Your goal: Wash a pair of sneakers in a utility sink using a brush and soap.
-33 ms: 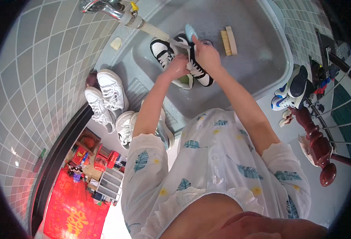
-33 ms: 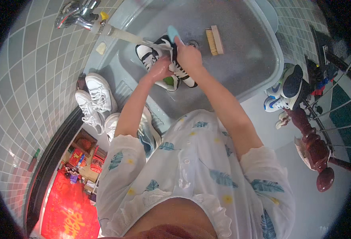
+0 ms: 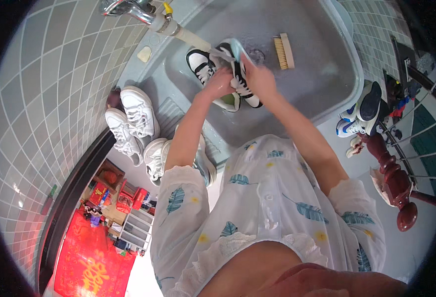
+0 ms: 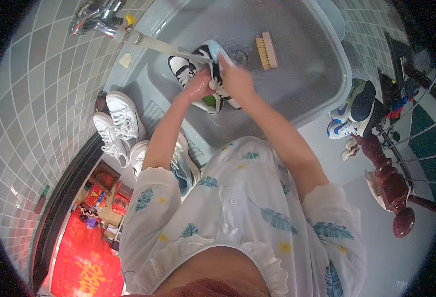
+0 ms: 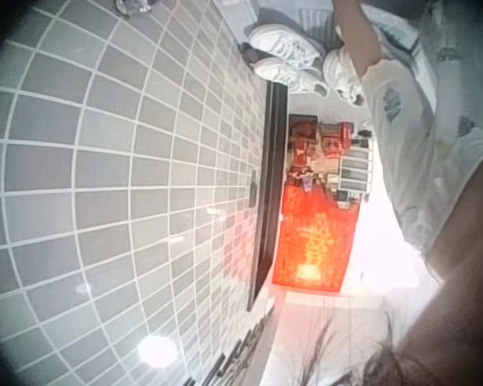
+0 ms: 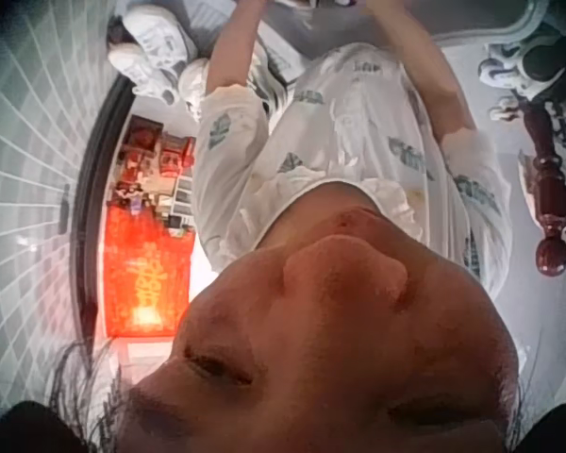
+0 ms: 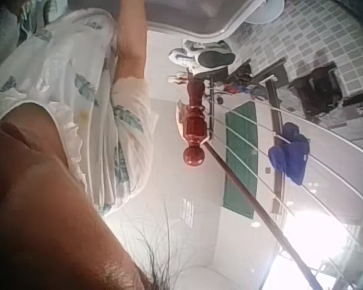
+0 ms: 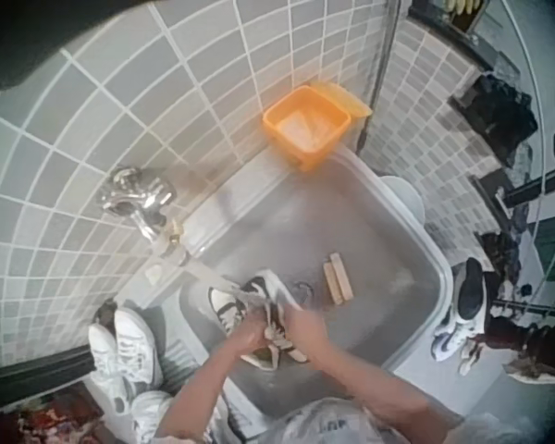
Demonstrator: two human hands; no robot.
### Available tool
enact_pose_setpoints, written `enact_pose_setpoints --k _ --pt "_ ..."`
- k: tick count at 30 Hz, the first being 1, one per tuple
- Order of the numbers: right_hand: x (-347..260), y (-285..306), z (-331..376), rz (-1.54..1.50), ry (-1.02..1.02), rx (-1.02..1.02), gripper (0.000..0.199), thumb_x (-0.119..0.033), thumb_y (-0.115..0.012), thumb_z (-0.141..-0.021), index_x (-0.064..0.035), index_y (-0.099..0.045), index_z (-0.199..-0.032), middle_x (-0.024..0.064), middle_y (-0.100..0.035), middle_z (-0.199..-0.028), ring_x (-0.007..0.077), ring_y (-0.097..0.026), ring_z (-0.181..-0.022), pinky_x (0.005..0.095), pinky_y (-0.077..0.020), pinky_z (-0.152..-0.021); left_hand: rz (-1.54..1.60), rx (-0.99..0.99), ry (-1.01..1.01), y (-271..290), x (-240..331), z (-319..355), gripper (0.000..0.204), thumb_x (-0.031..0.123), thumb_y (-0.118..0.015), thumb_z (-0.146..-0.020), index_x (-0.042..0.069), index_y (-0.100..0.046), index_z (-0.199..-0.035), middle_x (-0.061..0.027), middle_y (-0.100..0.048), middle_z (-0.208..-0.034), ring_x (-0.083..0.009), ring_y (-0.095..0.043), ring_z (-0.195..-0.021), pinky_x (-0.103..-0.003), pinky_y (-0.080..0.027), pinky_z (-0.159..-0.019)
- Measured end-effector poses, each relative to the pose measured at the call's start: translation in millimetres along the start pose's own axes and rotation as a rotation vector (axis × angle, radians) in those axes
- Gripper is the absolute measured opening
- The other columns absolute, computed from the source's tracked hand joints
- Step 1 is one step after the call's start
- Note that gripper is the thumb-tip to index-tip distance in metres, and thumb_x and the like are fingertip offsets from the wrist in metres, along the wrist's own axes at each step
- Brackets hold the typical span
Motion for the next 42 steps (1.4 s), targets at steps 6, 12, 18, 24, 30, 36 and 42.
enact_pose_setpoints --k 6,12,18,24,30,36,42 --pt "-12 -1 8 0.016 0.049 -0.063 0.052 -0.010 -0.051 -0.083 -0.0188 -0.046 -0.134 0.0217 -0.062 -0.070 0.0388 -0.061 -0.062 0.0502 -0.0479 -0.056 -0.148 -0.130 0.156 -5 -2 -7 0.044 0.019 -0.076 -0.063 0.006 -0.065 -0.103 -0.0171 -0.056 -0.119 -0.0342 -0.044 -0.119 -0.044 -0.035 -0.103" --pt "-1 11 -40 0.093 -0.038 -0.033 0.049 -0.011 -0.048 -0.085 -0.0202 -0.048 -0.133 0.0222 -0.064 -0.079 0.0388 -0.063 -0.071 0.0490 -0.0492 -0.065 -0.165 -0.040 0.220 5 38 -22 0.025 0.020 -0.066 -0.068 0.002 -0.064 -0.086 -0.0187 -0.065 -0.083 -0.0372 -0.063 -0.082 -0.045 -0.050 -0.076" --pt "39 47 -1 -0.270 -0.125 -0.071 0.044 -0.017 -0.048 -0.090 -0.0237 -0.049 -0.133 0.0208 -0.065 -0.091 0.0383 -0.063 -0.083 0.0445 -0.0483 -0.074 -0.292 -0.074 0.221 83 90 -37 0.018 0.014 -0.060 -0.066 0.003 -0.069 -0.077 -0.0195 -0.067 -0.080 -0.0354 -0.065 -0.082 -0.045 -0.052 -0.072" --pt "21 57 8 -0.433 -0.185 -0.089 0.045 -0.015 -0.049 -0.091 -0.0249 -0.048 -0.134 0.0214 -0.063 -0.091 0.0360 -0.063 -0.082 0.0421 -0.0483 -0.074 -0.512 -0.366 0.086 85 76 -35 0.018 0.014 -0.059 -0.071 0.004 -0.069 -0.082 -0.0193 -0.067 -0.089 -0.0340 -0.065 -0.087 -0.042 -0.051 -0.077" --pt "-47 36 11 -0.057 0.021 0.055 0.051 -0.007 -0.050 -0.084 -0.0193 -0.048 -0.134 0.0193 -0.065 -0.074 0.0361 -0.063 -0.064 0.0456 -0.0496 -0.059 -0.665 -0.389 -0.002 72 36 -21 0.014 0.008 -0.059 -0.068 0.006 -0.069 -0.078 -0.0155 -0.067 -0.085 -0.0313 -0.065 -0.085 -0.043 -0.051 -0.075" --pt "3 19 -52 0.040 -0.078 0.222 0.060 -0.006 -0.054 -0.076 -0.0123 -0.045 -0.135 0.0202 -0.064 -0.069 0.0348 -0.064 -0.062 0.0457 -0.0506 -0.056 -0.721 0.089 -0.218 63 77 -23 0.011 0.011 -0.059 -0.074 0.009 -0.070 -0.073 -0.0072 -0.066 -0.087 -0.0243 -0.058 -0.098 -0.040 -0.041 -0.094" --pt "-39 6 -38 0.021 0.005 0.032 0.057 -0.005 -0.052 -0.077 -0.0129 -0.048 -0.133 0.0193 -0.064 -0.070 0.0350 -0.064 -0.064 0.0467 -0.0501 -0.057 -0.614 0.209 -0.063 70 64 -3 0.018 0.006 -0.058 -0.072 0.009 -0.066 -0.088 -0.0079 -0.063 -0.098 -0.0280 -0.056 -0.101 -0.043 -0.040 -0.096"
Point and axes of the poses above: each hand's wrist, its own z-axis away from the middle knuckle, its own y-axis out of the back of the hand, x = y × z, the point moved 8 cm from there along -z, towards the middle knuckle
